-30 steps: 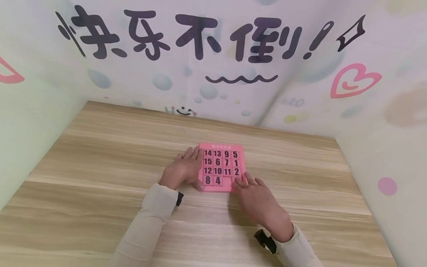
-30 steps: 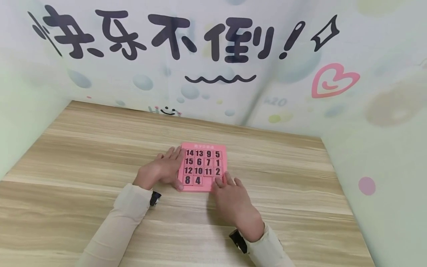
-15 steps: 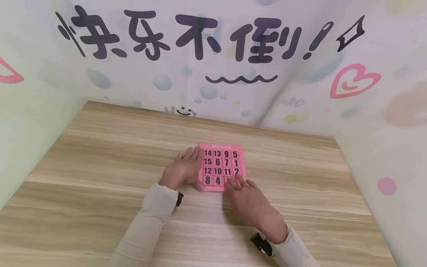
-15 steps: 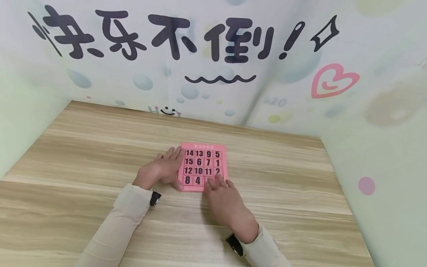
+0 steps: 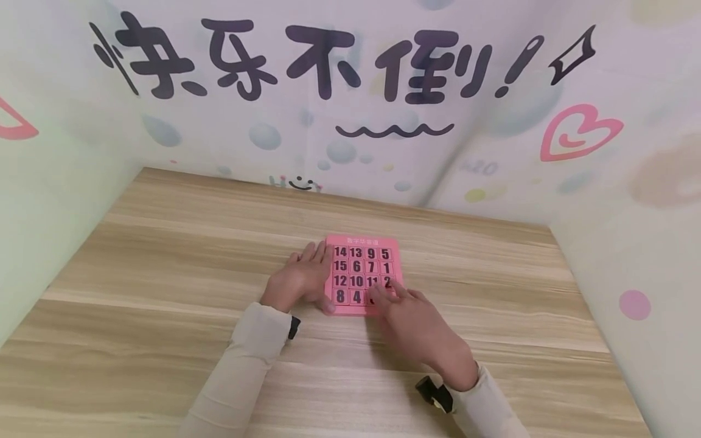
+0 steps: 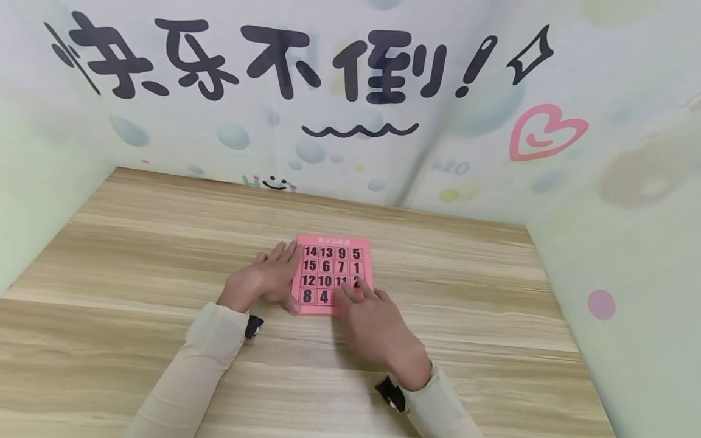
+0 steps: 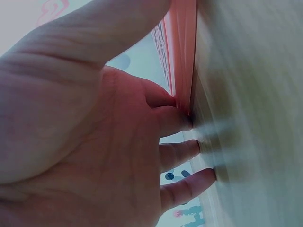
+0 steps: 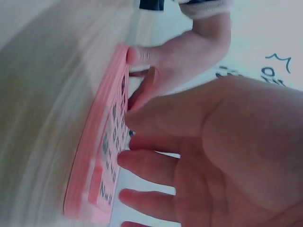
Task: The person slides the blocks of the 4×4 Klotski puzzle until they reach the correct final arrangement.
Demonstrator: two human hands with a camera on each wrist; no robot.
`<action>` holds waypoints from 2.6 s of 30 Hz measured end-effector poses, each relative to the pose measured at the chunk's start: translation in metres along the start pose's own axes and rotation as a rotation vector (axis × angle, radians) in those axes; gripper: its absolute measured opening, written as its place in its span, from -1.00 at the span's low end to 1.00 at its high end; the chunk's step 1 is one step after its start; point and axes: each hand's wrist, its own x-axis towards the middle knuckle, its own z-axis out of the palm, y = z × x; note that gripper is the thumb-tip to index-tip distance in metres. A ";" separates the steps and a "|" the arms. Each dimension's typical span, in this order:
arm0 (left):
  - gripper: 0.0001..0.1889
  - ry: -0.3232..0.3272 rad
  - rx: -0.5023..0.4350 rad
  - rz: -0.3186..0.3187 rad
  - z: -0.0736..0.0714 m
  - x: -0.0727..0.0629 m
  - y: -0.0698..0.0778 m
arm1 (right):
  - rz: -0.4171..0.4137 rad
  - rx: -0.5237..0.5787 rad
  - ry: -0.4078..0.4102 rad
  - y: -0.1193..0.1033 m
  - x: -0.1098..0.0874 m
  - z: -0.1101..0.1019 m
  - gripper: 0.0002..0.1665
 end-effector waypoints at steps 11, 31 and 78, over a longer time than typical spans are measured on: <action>0.31 -0.005 -0.001 -0.006 0.000 0.000 -0.001 | 0.090 0.021 0.001 0.016 0.006 0.008 -0.34; 0.31 0.002 0.005 0.004 0.000 0.000 -0.001 | 0.068 -0.040 -0.016 0.013 0.006 0.007 -0.37; 0.30 -0.004 -0.014 0.012 -0.002 -0.001 0.001 | 0.071 -0.011 0.083 0.018 0.006 0.003 -0.35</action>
